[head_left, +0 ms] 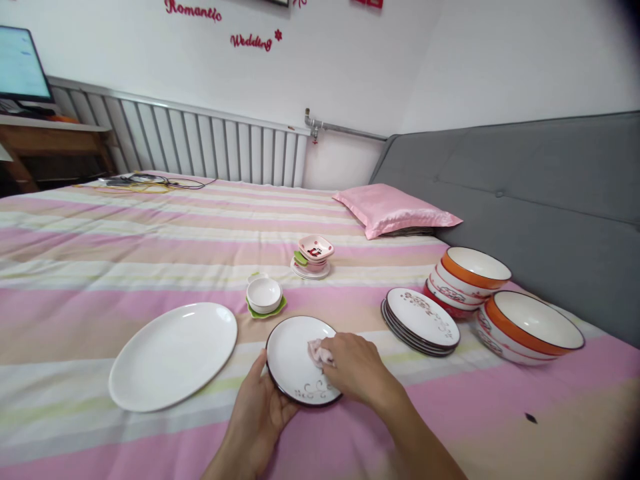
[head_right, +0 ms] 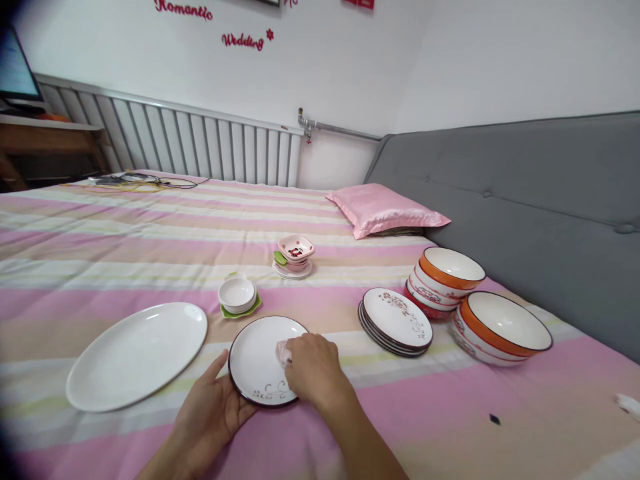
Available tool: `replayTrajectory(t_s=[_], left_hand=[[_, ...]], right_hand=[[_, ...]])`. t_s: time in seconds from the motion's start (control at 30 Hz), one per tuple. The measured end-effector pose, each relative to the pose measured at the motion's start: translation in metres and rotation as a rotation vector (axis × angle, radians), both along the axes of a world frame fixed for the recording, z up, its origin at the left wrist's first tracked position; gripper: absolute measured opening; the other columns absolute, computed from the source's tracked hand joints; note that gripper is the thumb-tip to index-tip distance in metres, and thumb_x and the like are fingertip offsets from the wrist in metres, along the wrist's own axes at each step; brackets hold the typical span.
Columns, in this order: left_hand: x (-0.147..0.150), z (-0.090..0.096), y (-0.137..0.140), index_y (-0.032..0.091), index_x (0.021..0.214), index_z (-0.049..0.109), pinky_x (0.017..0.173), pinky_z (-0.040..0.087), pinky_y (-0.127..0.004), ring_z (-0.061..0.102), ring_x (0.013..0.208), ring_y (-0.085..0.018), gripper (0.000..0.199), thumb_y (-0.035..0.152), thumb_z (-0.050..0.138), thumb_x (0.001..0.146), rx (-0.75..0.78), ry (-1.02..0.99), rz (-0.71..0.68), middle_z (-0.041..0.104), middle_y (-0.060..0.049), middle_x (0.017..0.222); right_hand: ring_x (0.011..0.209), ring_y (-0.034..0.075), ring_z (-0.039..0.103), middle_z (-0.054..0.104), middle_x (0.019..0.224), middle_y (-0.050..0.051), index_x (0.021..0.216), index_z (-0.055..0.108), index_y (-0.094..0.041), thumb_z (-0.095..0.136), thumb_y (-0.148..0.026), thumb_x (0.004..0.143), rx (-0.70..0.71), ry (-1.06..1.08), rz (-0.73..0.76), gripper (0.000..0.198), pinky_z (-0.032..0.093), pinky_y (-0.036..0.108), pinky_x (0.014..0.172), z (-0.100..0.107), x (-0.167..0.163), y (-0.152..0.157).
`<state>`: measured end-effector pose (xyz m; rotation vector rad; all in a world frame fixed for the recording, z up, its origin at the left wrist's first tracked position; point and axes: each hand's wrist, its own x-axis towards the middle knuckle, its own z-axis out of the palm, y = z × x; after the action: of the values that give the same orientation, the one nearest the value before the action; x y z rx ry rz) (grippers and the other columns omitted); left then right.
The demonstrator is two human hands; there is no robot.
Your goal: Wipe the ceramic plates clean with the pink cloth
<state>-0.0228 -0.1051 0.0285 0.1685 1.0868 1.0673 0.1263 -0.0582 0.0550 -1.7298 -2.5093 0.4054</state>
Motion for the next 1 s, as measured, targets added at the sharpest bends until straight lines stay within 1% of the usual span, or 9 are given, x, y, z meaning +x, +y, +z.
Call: replayTrajectory(t_s=[0.07,0.13,0.23,0.33,0.47,0.57,0.67,0.83,1.0], left_hand=[[0.000,-0.001,0.000,0.010,0.120,0.055,0.075,0.054,-0.032,0.067,0.090,-0.024,0.051,0.046,0.042,0.087,-0.004,0.005,0.000,0.069,-0.014,0.106],[0.000,-0.002,0.000,0.009,0.119,0.056,0.075,0.054,-0.033,0.068,0.088,-0.024,0.051,0.046,0.042,0.087,0.000,0.007,0.004,0.069,-0.015,0.105],[-0.001,-0.002,0.000,0.008,0.118,0.056,0.074,0.055,-0.034,0.068,0.086,-0.025,0.052,0.046,0.041,0.087,0.006,0.001,0.000,0.069,-0.016,0.104],[-0.001,-0.001,-0.001,0.007,0.117,0.057,0.072,0.055,-0.033,0.068,0.086,-0.025,0.050,0.045,0.042,0.087,0.018,-0.014,0.001,0.069,-0.016,0.104],[-0.001,0.001,0.000,0.005,0.114,0.057,0.067,0.055,-0.031,0.069,0.076,-0.023,0.046,0.041,0.042,0.088,0.003,-0.006,0.043,0.070,-0.016,0.095],[-0.001,-0.001,0.000,0.009,0.117,0.054,0.064,0.054,-0.031,0.069,0.071,-0.021,0.043,0.039,0.042,0.088,0.013,0.002,0.081,0.071,-0.013,0.088],[-0.002,-0.002,0.001,0.012,0.121,0.052,0.066,0.054,-0.031,0.069,0.074,-0.021,0.044,0.041,0.040,0.089,0.019,-0.035,0.067,0.071,-0.012,0.091],[-0.003,-0.005,0.003,0.011,0.123,0.051,0.072,0.054,-0.031,0.068,0.082,-0.022,0.052,0.047,0.041,0.088,0.000,-0.065,0.025,0.069,-0.014,0.101],[-0.003,-0.006,0.004,0.012,0.126,0.051,0.074,0.053,-0.032,0.068,0.087,-0.023,0.053,0.047,0.038,0.089,0.008,-0.050,0.004,0.067,-0.014,0.108]], right_hand=[[0.079,0.022,0.062,0.068,0.083,0.006,0.079,0.070,-0.023,0.055,-0.025,0.074,-0.042,0.061,0.104,0.016,0.038,0.027,0.063,0.004,0.007,0.000],[0.080,0.020,0.062,0.068,0.082,0.003,0.082,0.071,-0.026,0.060,-0.028,0.071,-0.098,0.152,0.248,0.015,0.039,0.025,0.066,0.006,0.013,0.002],[0.082,0.017,0.062,0.069,0.085,-0.001,0.090,0.072,-0.030,0.067,-0.024,0.064,-0.181,0.280,0.455,0.027,0.040,0.024,0.076,0.005,0.016,0.006],[0.080,0.014,0.062,0.069,0.086,-0.003,0.094,0.072,-0.031,0.068,-0.019,0.064,-0.221,0.390,0.544,0.032,0.041,0.022,0.080,0.001,0.011,0.008],[0.083,0.014,0.062,0.068,0.094,-0.001,0.101,0.070,-0.030,0.065,-0.016,0.067,-0.187,0.533,0.540,0.037,0.043,0.020,0.074,-0.010,-0.006,0.008],[0.090,0.014,0.061,0.068,0.100,-0.001,0.103,0.069,-0.030,0.061,-0.014,0.071,-0.084,0.612,0.501,0.037,0.043,0.021,0.081,-0.022,-0.021,0.008],[0.100,0.015,0.058,0.065,0.109,-0.001,0.106,0.067,-0.030,0.055,-0.013,0.078,0.034,0.629,0.514,0.035,0.040,0.025,0.092,-0.033,-0.031,0.011],[0.117,0.016,0.047,0.056,0.127,0.001,0.125,0.055,-0.029,0.047,-0.012,0.083,0.156,0.536,0.555,0.045,0.034,0.031,0.101,-0.043,-0.033,0.017],[0.127,0.019,0.037,0.046,0.138,-0.001,0.131,0.047,-0.031,0.045,-0.013,0.082,0.183,0.349,0.384,0.052,0.027,0.037,0.108,-0.049,-0.029,0.019]])
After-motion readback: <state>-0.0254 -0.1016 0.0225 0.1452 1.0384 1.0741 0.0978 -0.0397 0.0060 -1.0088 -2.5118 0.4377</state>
